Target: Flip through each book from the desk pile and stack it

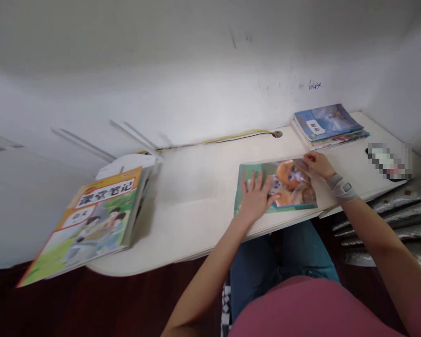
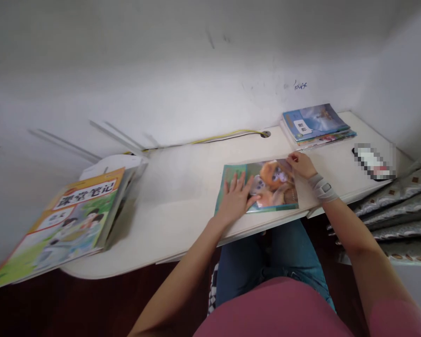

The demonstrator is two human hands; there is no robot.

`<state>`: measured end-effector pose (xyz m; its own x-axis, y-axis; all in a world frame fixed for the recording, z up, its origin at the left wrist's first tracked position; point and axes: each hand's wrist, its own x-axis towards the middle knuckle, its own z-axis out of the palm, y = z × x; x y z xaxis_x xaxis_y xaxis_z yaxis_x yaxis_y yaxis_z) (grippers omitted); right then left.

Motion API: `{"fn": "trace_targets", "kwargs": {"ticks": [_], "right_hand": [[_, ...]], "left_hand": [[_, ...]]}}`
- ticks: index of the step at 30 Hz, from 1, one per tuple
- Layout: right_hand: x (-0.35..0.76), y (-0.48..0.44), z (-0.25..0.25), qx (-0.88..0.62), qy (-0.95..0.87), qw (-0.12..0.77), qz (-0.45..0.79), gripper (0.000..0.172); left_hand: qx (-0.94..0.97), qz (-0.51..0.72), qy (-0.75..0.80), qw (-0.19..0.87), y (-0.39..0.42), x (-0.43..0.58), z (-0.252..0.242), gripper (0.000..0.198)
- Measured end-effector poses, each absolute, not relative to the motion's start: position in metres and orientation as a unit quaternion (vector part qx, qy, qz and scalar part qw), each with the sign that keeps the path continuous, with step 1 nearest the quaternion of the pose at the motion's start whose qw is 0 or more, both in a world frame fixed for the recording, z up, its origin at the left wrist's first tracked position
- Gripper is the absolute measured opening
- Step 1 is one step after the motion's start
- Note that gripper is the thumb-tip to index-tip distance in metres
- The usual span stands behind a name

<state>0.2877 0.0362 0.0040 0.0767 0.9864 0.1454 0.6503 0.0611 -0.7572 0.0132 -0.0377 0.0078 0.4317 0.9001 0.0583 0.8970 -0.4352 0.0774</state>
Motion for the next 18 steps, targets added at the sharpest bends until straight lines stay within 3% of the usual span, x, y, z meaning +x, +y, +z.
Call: {"fn": "trace_targets", "kwargs": {"ticks": [5,9,13,18], "right_hand": [[0.284,0.057,0.023,-0.595,-0.631,0.398,0.300,0.042],[0.285,0.062,0.045,-0.486,-0.630,0.388,0.466,0.048],[0.280,0.068,0.071,-0.429,-0.672,0.303,0.523,0.037],[0.266,0.081,0.098,-0.380,-0.812,0.103,0.431,0.037]], "left_hand": [[0.883,0.043,0.466,0.032,-0.042,0.055,0.007,0.071],[0.890,0.067,0.450,0.034,-0.044,0.065,0.000,0.070],[0.886,0.098,0.451,0.033,-0.044,0.062,-0.005,0.069],[0.886,0.104,0.451,0.030,-0.044,0.061,-0.006,0.068]]}}
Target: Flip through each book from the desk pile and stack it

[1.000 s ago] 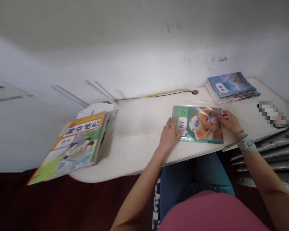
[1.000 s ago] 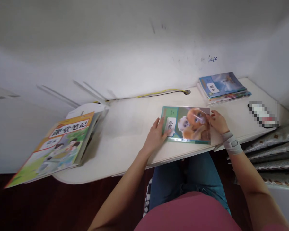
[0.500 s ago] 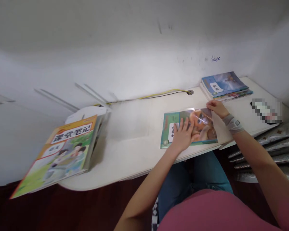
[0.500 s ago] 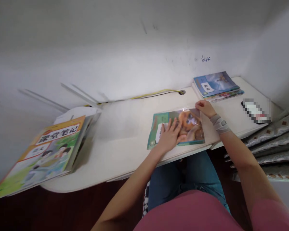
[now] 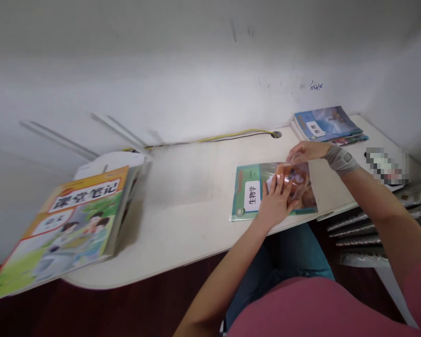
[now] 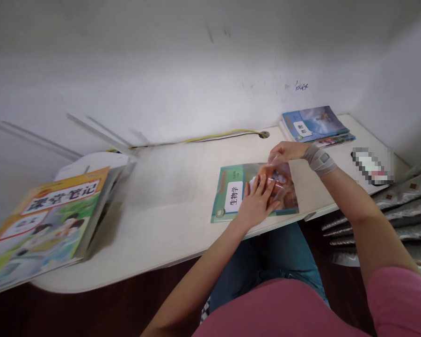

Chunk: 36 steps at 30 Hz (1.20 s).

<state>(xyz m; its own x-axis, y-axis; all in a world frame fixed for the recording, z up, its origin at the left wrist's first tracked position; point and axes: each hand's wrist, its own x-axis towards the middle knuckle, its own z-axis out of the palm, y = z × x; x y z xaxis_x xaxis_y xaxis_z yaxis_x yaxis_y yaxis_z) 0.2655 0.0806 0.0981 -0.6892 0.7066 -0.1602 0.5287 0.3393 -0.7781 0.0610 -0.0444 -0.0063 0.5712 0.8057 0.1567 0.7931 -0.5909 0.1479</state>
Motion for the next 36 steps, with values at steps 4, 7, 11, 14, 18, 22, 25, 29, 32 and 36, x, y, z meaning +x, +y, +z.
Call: {"fn": "trace_targets", "kwargs": {"ticks": [4,7,11,14,18,22,25,29,32,36], "right_hand": [[0.263,0.087,0.106,-0.356,-0.866,0.006,0.352,0.035],[0.266,0.089,0.103,-0.366,-0.874,-0.005,0.319,0.029],[0.268,0.089,0.098,-0.413,-0.864,-0.030,0.286,0.025],[0.267,0.090,0.096,-0.420,-0.867,-0.077,0.257,0.026],[0.264,0.096,0.096,-0.411,-0.875,-0.110,0.233,0.024],[0.267,0.100,0.096,-0.428,-0.854,-0.143,0.260,0.023],[0.270,0.102,0.096,-0.445,-0.838,-0.139,0.283,0.027],[0.275,0.111,0.090,-0.483,-0.818,-0.131,0.283,0.026],[0.282,0.116,0.088,-0.565,-0.795,-0.083,0.205,0.025],[0.282,0.086,0.079,-0.653,-0.753,0.082,0.033,0.037]], "left_hand": [[0.884,0.108,0.454,0.016,-0.045,0.061,-0.007,0.068],[0.886,0.098,0.453,0.017,-0.045,0.061,-0.006,0.066],[0.886,0.093,0.454,0.022,-0.045,0.061,-0.004,0.066],[0.887,0.084,0.454,0.028,-0.045,0.061,-0.003,0.066],[0.886,0.079,0.455,0.026,-0.045,0.061,-0.005,0.066],[0.888,0.081,0.452,0.016,-0.045,0.060,-0.007,0.069],[0.891,0.078,0.446,0.007,-0.045,0.061,-0.008,0.068],[0.893,0.065,0.445,0.009,-0.046,0.062,-0.006,0.067],[0.891,0.062,0.449,0.020,-0.046,0.061,-0.005,0.066],[0.888,0.079,0.452,0.017,-0.047,0.060,-0.003,0.066]]}}
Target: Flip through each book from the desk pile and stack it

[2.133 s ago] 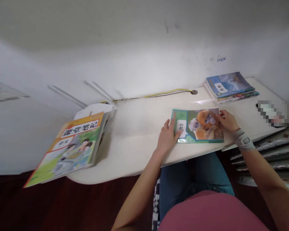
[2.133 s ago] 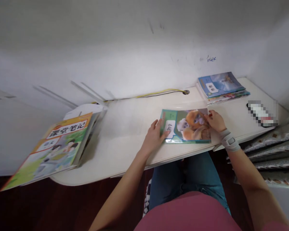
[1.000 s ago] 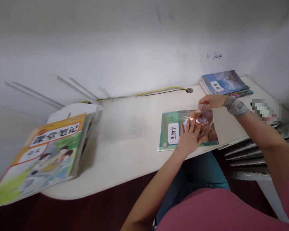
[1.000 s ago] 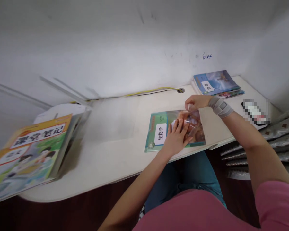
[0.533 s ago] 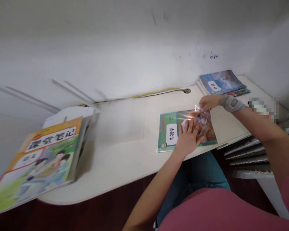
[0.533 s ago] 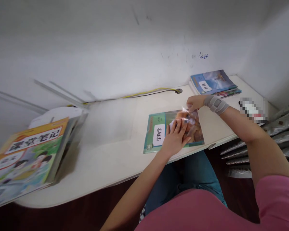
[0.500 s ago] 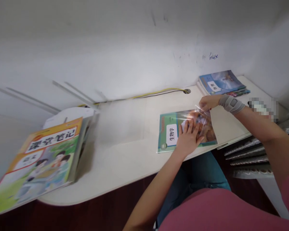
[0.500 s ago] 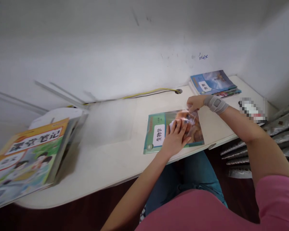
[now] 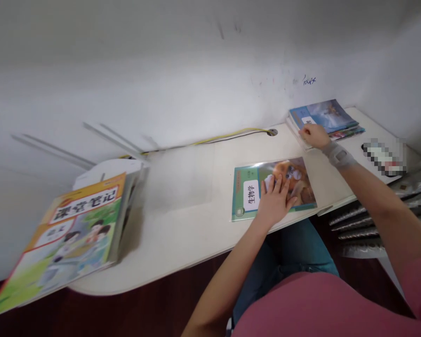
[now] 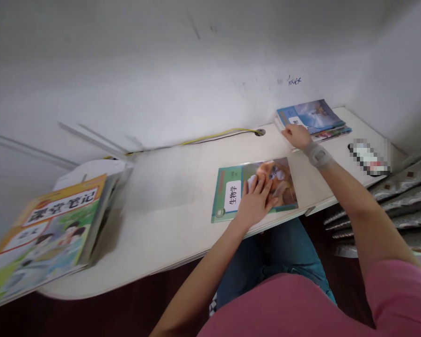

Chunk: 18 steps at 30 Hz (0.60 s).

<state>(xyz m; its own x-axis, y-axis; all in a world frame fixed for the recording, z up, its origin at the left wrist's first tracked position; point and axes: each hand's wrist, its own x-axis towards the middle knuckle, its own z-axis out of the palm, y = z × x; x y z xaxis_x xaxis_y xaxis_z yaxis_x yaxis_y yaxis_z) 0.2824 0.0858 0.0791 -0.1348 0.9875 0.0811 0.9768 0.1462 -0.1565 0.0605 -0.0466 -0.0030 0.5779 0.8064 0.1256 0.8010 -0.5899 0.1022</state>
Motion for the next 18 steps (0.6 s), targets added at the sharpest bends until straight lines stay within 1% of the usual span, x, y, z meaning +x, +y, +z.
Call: {"fn": "trace_targets", "kwargs": {"ticks": [1,2,3,4,6,8,10,12,14,16,18], "right_hand": [[0.278,0.070,0.072,-0.657,-0.737,0.154,-0.024,0.040],[0.273,0.053,0.063,-0.635,-0.746,0.195,-0.051,0.042],[0.268,0.035,0.051,-0.597,-0.773,0.207,-0.056,0.043],[0.264,0.018,0.038,-0.553,-0.810,0.189,-0.051,0.044],[0.260,-0.008,0.012,-0.512,-0.849,0.121,-0.043,0.055],[0.265,-0.021,-0.006,-0.544,-0.835,0.082,-0.033,0.062],[0.275,-0.022,-0.015,-0.592,-0.802,0.076,-0.033,0.067],[0.285,-0.017,-0.014,-0.631,-0.771,0.084,-0.024,0.064],[0.289,-0.009,-0.010,-0.657,-0.747,0.097,-0.003,0.052],[0.288,0.002,-0.005,-0.682,-0.719,0.129,0.029,0.042],[0.286,0.015,-0.002,-0.700,-0.689,0.173,0.074,0.036]], "left_hand": [[0.889,0.085,0.451,0.014,-0.047,0.061,-0.002,0.065],[0.889,0.091,0.448,0.012,-0.048,0.061,-0.001,0.064],[0.889,0.096,0.447,0.009,-0.049,0.061,0.000,0.063],[0.889,0.099,0.448,0.007,-0.049,0.061,0.002,0.061],[0.884,0.095,0.458,0.003,-0.049,0.056,0.007,0.059],[0.874,0.080,0.479,0.002,-0.044,0.045,0.014,0.058],[0.850,0.066,0.522,-0.001,-0.033,0.024,0.021,0.057],[0.801,0.060,0.596,-0.008,-0.016,-0.001,0.027,0.054],[0.735,0.045,0.676,-0.003,0.006,-0.024,0.030,0.047],[0.701,0.036,0.711,0.037,0.028,-0.041,0.029,0.044],[0.690,0.052,0.715,0.099,0.047,-0.048,0.023,0.043]]}}
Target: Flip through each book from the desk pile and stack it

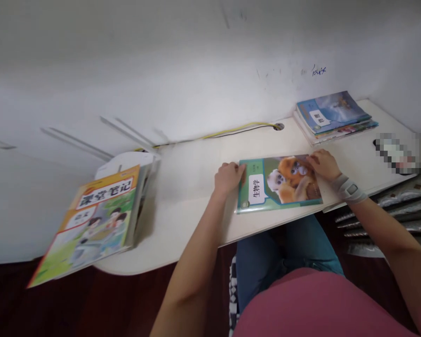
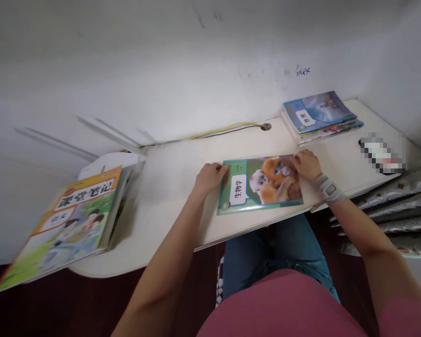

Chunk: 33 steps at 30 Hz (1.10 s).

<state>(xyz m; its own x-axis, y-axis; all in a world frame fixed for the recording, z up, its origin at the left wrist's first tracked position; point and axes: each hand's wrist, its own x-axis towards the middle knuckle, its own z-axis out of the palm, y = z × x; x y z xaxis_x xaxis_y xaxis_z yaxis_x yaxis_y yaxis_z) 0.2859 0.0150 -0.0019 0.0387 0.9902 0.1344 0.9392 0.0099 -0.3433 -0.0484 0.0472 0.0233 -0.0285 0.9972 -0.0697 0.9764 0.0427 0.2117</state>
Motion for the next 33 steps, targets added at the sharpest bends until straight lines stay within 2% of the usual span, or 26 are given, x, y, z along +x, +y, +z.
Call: {"fn": "trace_targets", "kwargs": {"ticks": [3,10,12,15,19,25,30,33], "right_hand": [[0.284,0.034,-0.001,-0.708,-0.662,0.208,0.129,0.035],[0.278,0.052,-0.002,-0.733,-0.627,0.224,0.142,0.026],[0.272,0.056,-0.002,-0.737,-0.623,0.219,0.143,0.024],[0.260,0.064,-0.001,-0.739,-0.626,0.209,0.137,0.020],[0.239,0.072,-0.002,-0.736,-0.638,0.199,0.108,0.025],[0.221,0.079,-0.006,-0.728,-0.656,0.190,0.066,0.032],[0.224,0.081,-0.007,-0.717,-0.668,0.192,0.059,0.032],[0.224,0.081,-0.008,-0.715,-0.672,0.185,0.053,0.030]], "left_hand": [[0.668,0.118,0.717,0.160,0.067,-0.048,0.014,0.040],[0.646,0.189,0.718,0.176,0.078,-0.039,0.011,0.030],[0.638,0.186,0.731,0.156,0.076,-0.037,0.013,0.029],[0.636,0.151,0.753,0.071,0.070,-0.033,0.012,0.028],[0.642,0.111,0.759,-0.020,0.065,-0.031,0.006,0.032],[0.636,0.085,0.767,-0.029,0.067,-0.036,0.002,0.037],[0.654,0.062,0.754,-0.008,0.059,-0.026,0.027,0.052],[0.698,0.079,0.711,-0.018,0.040,0.000,0.035,0.052]]}}
